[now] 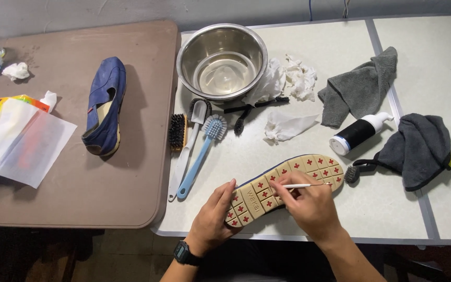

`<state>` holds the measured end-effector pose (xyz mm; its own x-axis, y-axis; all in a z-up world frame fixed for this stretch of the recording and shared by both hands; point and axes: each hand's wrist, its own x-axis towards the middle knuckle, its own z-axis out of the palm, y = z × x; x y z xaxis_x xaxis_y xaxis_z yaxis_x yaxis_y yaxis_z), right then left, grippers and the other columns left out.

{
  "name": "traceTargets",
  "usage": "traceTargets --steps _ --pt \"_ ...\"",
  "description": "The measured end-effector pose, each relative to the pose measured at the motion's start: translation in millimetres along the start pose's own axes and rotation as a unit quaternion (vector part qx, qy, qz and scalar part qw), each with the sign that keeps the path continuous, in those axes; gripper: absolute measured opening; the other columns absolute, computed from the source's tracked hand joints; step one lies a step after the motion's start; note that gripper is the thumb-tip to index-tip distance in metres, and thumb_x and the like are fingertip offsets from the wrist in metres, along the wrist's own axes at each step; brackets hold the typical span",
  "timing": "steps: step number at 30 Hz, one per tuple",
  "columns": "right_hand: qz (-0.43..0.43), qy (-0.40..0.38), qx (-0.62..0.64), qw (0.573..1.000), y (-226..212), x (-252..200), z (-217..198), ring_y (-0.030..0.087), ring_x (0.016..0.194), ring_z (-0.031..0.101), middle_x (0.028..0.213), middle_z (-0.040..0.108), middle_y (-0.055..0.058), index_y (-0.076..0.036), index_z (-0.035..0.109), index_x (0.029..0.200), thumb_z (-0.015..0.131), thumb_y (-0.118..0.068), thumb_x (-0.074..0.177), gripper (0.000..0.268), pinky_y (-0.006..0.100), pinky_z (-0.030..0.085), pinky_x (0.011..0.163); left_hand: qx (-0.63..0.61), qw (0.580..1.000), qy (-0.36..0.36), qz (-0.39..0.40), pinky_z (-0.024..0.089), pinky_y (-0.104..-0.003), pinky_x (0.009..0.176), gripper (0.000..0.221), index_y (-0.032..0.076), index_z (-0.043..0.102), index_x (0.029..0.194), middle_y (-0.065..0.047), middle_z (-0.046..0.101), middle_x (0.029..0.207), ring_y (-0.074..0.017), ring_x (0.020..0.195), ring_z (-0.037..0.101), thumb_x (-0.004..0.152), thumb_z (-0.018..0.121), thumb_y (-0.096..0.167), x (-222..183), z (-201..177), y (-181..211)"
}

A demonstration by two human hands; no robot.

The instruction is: Cleaning a shoe and its sole using a brush, cloth, and cleaning solution.

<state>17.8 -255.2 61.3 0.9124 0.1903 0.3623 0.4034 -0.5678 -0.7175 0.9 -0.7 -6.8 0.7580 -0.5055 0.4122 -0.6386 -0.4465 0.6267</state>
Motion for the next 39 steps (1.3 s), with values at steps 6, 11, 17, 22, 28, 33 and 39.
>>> traceTargets --steps 6,11,17,22,28,33,39 --pt "0.023 0.019 0.031 0.999 -12.6 8.5 1.0 0.008 0.062 0.075 0.079 0.078 0.002 -0.006 0.071 0.080 0.076 -0.016 0.088 0.013 0.016 0.056 0.044 -0.004 1.000 -0.002 -0.011 0.060 -0.044 0.103 0.103 0.002 0.020 0.159 -0.025 0.047 0.143 -0.0380 0.128 0.057 0.080 0.085 0.008 0.2 -0.1 1.4" --pt "0.012 -0.025 0.023 0.999 -9.1 14.8 -7.1 0.010 0.059 0.074 0.073 0.076 0.002 -0.007 0.071 0.080 0.075 -0.018 0.088 0.014 0.018 0.054 0.038 -0.011 1.000 -0.001 -0.008 0.057 -0.044 0.109 0.104 0.000 0.019 0.159 -0.026 0.046 0.144 -0.0389 0.130 0.056 0.080 0.087 0.007 1.8 -2.3 5.3" --pt "0.033 -0.042 0.072 0.996 -12.0 17.9 0.6 0.011 0.066 0.080 0.074 0.077 0.001 -0.008 0.070 0.080 0.075 -0.018 0.088 0.014 0.020 0.062 0.049 -0.016 1.000 0.001 -0.010 0.058 -0.044 0.106 0.102 0.001 0.020 0.159 -0.026 0.047 0.143 -0.0383 0.128 0.057 0.081 0.086 0.009 0.5 -0.9 2.4" --pt "0.056 -0.077 0.026 0.995 -4.9 22.2 -2.6 0.010 0.059 0.080 0.067 0.079 0.000 -0.012 0.073 0.084 0.070 -0.022 0.092 0.013 0.019 0.060 0.042 -0.008 1.000 0.004 -0.007 0.059 -0.044 0.104 0.103 0.001 0.019 0.160 -0.026 0.046 0.144 -0.0379 0.128 0.057 0.082 0.086 0.009 -0.8 -1.4 2.0" --pt "0.078 -0.068 0.035 0.994 -6.0 20.6 -0.1 0.011 0.058 0.077 0.070 0.079 -0.003 -0.012 0.069 0.081 0.073 -0.027 0.090 0.018 0.024 0.057 0.049 -0.012 1.000 0.003 -0.013 0.060 -0.045 0.100 0.102 0.002 0.019 0.160 -0.026 0.048 0.143 -0.0386 0.126 0.059 0.080 0.083 0.007 0.1 0.1 2.8" --pt "0.060 -0.068 0.056 0.994 -16.2 16.8 7.0 0.007 0.058 0.075 0.075 0.078 -0.005 -0.012 0.072 0.080 0.075 -0.022 0.089 0.014 0.020 0.057 0.049 -0.008 1.000 0.005 -0.004 0.060 -0.045 0.101 0.100 0.000 0.020 0.159 -0.027 0.047 0.143 -0.0395 0.128 0.057 0.085 0.085 0.016 0.4 -1.1 2.2" --pt "0.068 0.026 0.007 0.997 11.9 53.6 -43.2 0.013 0.054 0.076 0.077 0.078 0.010 0.000 0.071 0.118 0.074 -0.006 0.092 0.027 0.015 0.054 0.034 0.024 0.999 0.026 0.001 0.061 -0.045 0.100 0.115 -0.002 0.022 0.158 -0.025 0.051 0.139 -0.0361 0.123 0.060 0.081 0.085 0.055 5.5 -5.5 12.1"
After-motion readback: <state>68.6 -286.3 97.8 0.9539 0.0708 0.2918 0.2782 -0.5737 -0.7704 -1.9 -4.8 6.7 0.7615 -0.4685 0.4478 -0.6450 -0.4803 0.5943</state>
